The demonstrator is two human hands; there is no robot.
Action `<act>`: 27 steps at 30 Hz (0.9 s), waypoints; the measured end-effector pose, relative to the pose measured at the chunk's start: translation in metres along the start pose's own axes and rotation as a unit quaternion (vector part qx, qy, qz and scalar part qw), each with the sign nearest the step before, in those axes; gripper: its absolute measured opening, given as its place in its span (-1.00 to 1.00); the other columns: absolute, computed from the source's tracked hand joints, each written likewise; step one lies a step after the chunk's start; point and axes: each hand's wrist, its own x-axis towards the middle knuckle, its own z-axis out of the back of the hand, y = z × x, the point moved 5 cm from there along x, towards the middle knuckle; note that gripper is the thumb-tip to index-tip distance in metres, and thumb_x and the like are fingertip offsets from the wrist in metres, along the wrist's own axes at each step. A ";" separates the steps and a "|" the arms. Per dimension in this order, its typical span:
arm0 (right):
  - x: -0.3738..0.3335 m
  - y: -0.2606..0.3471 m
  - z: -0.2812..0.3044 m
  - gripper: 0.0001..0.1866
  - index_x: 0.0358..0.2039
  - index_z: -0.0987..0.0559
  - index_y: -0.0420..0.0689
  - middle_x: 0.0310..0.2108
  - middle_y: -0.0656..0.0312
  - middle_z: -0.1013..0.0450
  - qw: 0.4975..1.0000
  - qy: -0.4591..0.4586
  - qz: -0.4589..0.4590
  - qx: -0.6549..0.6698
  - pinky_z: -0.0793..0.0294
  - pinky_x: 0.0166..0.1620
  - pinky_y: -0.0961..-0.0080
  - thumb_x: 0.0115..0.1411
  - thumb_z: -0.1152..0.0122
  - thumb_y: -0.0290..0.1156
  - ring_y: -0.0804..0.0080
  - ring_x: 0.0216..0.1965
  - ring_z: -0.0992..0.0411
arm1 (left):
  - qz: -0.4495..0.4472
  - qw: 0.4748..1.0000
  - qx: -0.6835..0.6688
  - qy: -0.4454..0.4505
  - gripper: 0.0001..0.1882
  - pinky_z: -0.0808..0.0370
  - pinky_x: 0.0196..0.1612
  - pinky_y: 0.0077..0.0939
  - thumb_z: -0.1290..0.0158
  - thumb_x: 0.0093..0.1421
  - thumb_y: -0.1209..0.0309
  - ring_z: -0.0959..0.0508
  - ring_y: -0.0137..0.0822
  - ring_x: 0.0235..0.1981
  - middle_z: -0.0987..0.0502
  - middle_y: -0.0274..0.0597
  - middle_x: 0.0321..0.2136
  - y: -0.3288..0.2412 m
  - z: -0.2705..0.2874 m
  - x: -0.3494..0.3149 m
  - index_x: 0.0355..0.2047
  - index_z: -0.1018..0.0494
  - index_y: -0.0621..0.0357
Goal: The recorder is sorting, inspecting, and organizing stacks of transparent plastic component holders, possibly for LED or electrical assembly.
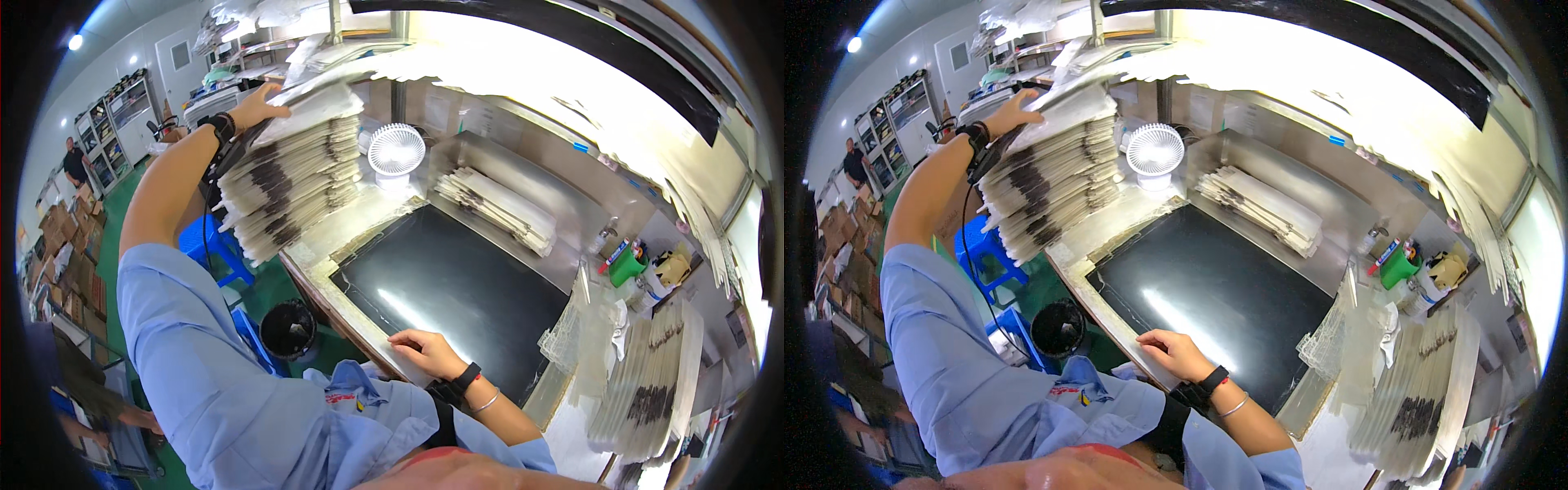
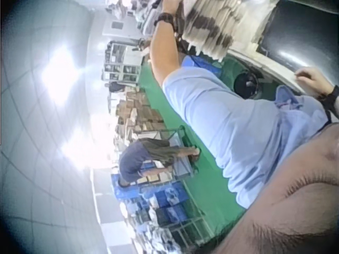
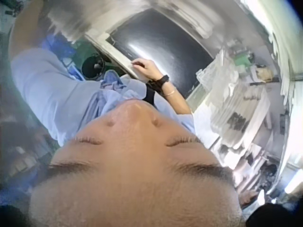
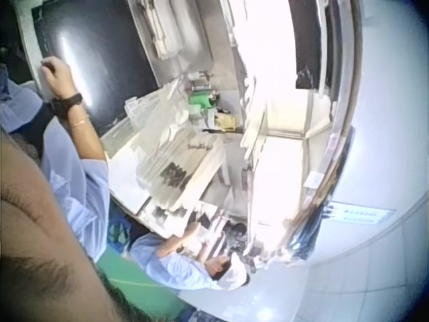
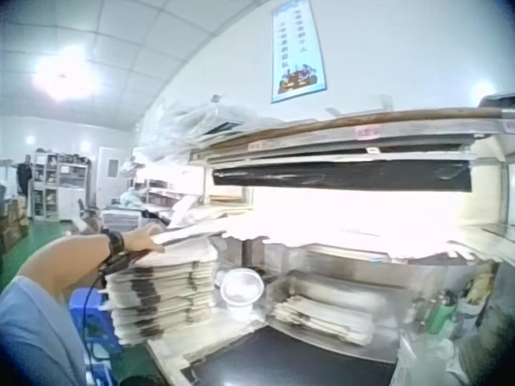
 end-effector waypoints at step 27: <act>0.008 0.125 0.085 -0.57 -0.12 -0.59 -0.07 -0.08 0.17 -0.49 0.732 -0.428 0.308 -0.432 -0.23 0.19 0.07 -0.11 -0.28 -0.43 0.26 -0.06 -0.46 | -0.003 0.450 -0.869 0.203 -0.23 -0.44 -0.05 -0.28 0.19 0.14 -0.30 -0.50 -0.17 -0.16 -0.51 -0.05 -0.21 -0.265 -0.219 -0.153 -0.09 -0.39 0.23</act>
